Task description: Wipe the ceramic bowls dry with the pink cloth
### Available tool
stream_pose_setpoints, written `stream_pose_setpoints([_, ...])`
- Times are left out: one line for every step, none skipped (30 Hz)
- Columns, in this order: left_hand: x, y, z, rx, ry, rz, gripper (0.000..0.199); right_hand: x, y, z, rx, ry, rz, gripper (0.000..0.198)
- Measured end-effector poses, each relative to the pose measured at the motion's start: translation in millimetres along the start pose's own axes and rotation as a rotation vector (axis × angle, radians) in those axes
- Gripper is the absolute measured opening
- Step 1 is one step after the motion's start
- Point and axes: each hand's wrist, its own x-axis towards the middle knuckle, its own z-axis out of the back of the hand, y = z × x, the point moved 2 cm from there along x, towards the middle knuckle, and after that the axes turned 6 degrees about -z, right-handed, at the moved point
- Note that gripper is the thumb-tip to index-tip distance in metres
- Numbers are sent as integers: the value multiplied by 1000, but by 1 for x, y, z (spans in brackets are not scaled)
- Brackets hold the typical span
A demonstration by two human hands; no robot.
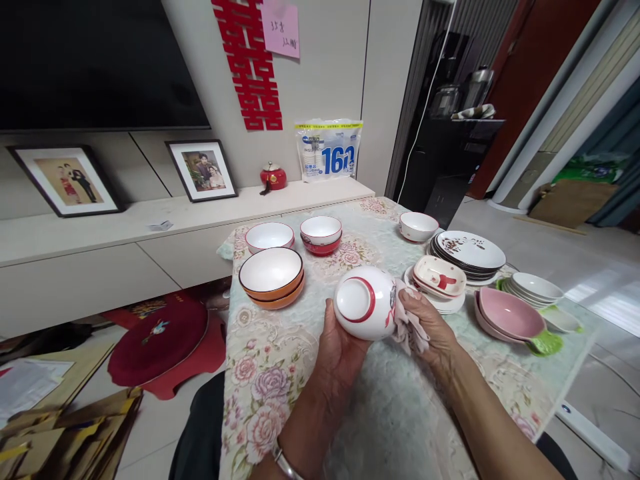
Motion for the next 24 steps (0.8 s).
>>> stream_pose_setpoints([1,1,0,14,-1,1,52,-2,0,-1,-24,-4,2,31])
stream_pose_setpoints([1,2,1,35,-4,-7,52,-3,0,-3,-43,-2,7,31])
stream_pose_setpoints([2,2,2,66,-15,-24,51,-5,1,-5,-57,-1,17,31])
stream_pose_setpoints([2,2,3,111,-31,-50,49,-7,3,-8,-70,1,41,31])
stream_pose_setpoints([2,1,5,169,-45,-89,47,-9,5,-10,-84,-3,75,32])
stream_pose_setpoints([1,-1,6,231,-55,-133,44,-11,8,-12,-102,-18,111,32])
stream_pose_setpoints([0,-3,7,289,-55,-172,40,-12,11,-13,-131,-42,141,32])
stream_pose_setpoints([0,-4,8,334,-46,-202,38,-13,13,-14,-173,-71,171,32])
stream_pose_setpoints([-1,-6,8,363,-35,-222,36,-14,15,-14,-228,-105,201,32])
stream_pose_setpoints([-2,-6,8,377,-29,-232,36,-14,16,-14,-299,-139,231,32])
stream_pose_setpoints([-3,-6,8,379,-29,-233,36,-14,16,-14,-388,-168,264,31])
stream_pose_setpoints([-4,-6,7,380,-33,-231,38,-14,15,-14,-492,-188,300,30])
stream_pose_setpoints([-4,-5,6,385,-35,-230,41,-14,13,-14,-611,-197,337,27])
stream_pose_setpoints([-5,-5,5,392,-31,-229,44,-13,10,-15,-737,-198,376,24])
stream_pose_setpoints([-6,-4,4,400,-14,-227,47,-13,7,-16,-865,-189,420,21])
stream_pose_setpoints([-6,-3,3,406,11,-224,50,-13,4,-17,-989,-171,470,20])
stream_pose_setpoints([-7,-2,2,408,38,-225,50,-13,1,-19,-1104,-142,523,20])
stream_pose_setpoints([-7,-2,1,407,67,-233,50,-13,-2,-22,-1209,-102,574,19])
stream_pose_setpoints([-8,-2,0,405,92,-248,48,-14,-5,-24,-1303,-49,616,17])
stream_pose_setpoints([-8,-3,0,405,108,-267,46,-15,-7,-27,-1385,14,644,14])
stream_pose_setpoints([-8,-3,0,411,112,-285,45,-17,-8,-30,-1457,85,652,11])
stream_pose_setpoints([-8,-4,0,420,106,-300,44,-18,-9,-33,-1518,152,641,7])
stream_pose_setpoints([-8,-5,1,431,92,-309,43,-20,-8,-35,-1573,211,613,4])
stream_pose_setpoints([-8,-6,2,439,71,-311,41,-22,-5,-36,-1621,263,574,3])
